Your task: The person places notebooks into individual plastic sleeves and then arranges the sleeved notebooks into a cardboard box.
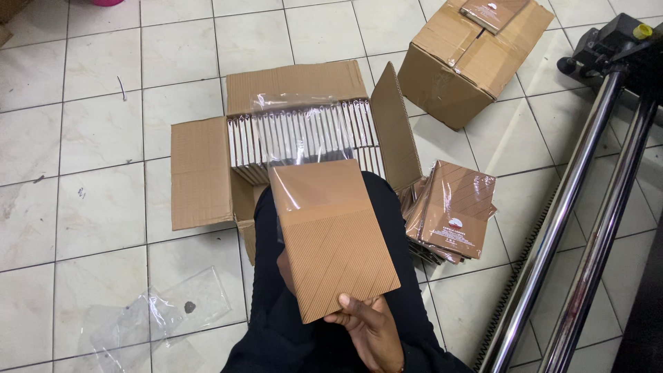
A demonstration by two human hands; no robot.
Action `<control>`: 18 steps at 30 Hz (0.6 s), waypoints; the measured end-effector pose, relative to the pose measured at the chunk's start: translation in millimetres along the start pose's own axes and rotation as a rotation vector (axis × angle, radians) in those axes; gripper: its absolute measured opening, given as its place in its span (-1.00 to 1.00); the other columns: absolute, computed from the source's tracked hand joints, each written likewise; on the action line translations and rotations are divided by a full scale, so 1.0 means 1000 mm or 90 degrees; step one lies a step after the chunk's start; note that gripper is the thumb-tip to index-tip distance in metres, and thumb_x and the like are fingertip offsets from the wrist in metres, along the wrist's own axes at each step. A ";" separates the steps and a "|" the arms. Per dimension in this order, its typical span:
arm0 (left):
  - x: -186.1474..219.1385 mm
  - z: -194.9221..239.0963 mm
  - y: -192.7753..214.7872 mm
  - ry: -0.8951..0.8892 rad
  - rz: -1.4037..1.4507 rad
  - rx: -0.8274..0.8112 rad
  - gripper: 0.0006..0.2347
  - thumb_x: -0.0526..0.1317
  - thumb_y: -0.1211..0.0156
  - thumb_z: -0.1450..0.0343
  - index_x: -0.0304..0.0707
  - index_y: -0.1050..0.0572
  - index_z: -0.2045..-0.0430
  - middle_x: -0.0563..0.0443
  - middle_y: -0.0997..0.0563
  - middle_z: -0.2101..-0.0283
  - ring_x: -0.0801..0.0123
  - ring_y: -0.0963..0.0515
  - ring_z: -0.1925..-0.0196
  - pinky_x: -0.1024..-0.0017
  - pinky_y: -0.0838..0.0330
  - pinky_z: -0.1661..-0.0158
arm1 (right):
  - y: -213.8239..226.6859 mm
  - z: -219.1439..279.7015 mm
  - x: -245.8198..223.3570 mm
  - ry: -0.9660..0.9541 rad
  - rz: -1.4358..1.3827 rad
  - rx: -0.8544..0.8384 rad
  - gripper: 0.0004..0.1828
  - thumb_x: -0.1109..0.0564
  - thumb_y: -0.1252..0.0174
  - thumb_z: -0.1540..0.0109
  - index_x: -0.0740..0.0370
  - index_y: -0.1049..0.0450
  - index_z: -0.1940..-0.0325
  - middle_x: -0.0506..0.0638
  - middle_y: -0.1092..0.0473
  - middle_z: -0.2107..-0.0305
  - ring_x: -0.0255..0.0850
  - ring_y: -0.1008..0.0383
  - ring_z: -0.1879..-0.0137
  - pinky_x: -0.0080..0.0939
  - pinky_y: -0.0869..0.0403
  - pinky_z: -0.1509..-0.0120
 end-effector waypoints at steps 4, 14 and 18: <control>0.005 0.001 0.000 0.012 0.021 0.008 -0.66 -0.41 -0.37 -0.24 -0.29 -0.51 0.11 -0.04 -0.70 0.23 0.45 -0.66 0.23 0.53 -0.53 0.25 | 0.003 -0.006 0.001 0.015 -0.006 -0.017 -0.45 0.30 -0.21 -0.17 0.40 -0.34 -0.26 0.23 -0.53 0.18 0.01 -0.62 0.27 -0.04 -0.63 0.23; 0.026 0.008 0.000 0.003 -0.035 0.036 -0.75 -0.39 -0.36 -0.24 -0.20 -0.50 0.26 0.11 -0.61 0.41 0.60 -0.53 0.39 0.60 -0.41 0.39 | 0.016 -0.010 0.005 0.023 -0.008 -0.030 -0.91 0.33 -0.23 -0.20 0.45 -0.48 0.26 0.11 -0.45 0.50 -0.12 -0.57 0.41 -0.02 -0.66 0.25; 0.020 0.015 0.007 0.013 -0.171 -0.003 -0.82 -0.25 -0.39 -0.21 -0.09 -0.50 0.41 0.26 -0.61 0.57 0.64 -0.50 0.59 0.56 -0.35 0.56 | 0.015 -0.016 0.004 0.013 -0.010 -0.037 -0.71 0.28 -0.21 -0.21 0.53 -0.47 0.04 0.26 -0.55 0.31 0.00 -0.62 0.30 -0.05 -0.64 0.23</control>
Point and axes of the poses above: each hand's wrist, its own z-axis away from the middle knuckle, its own y-axis out of the back of the hand, x = y × z, the point moved 4 cm from there along -z, towards the middle knuckle
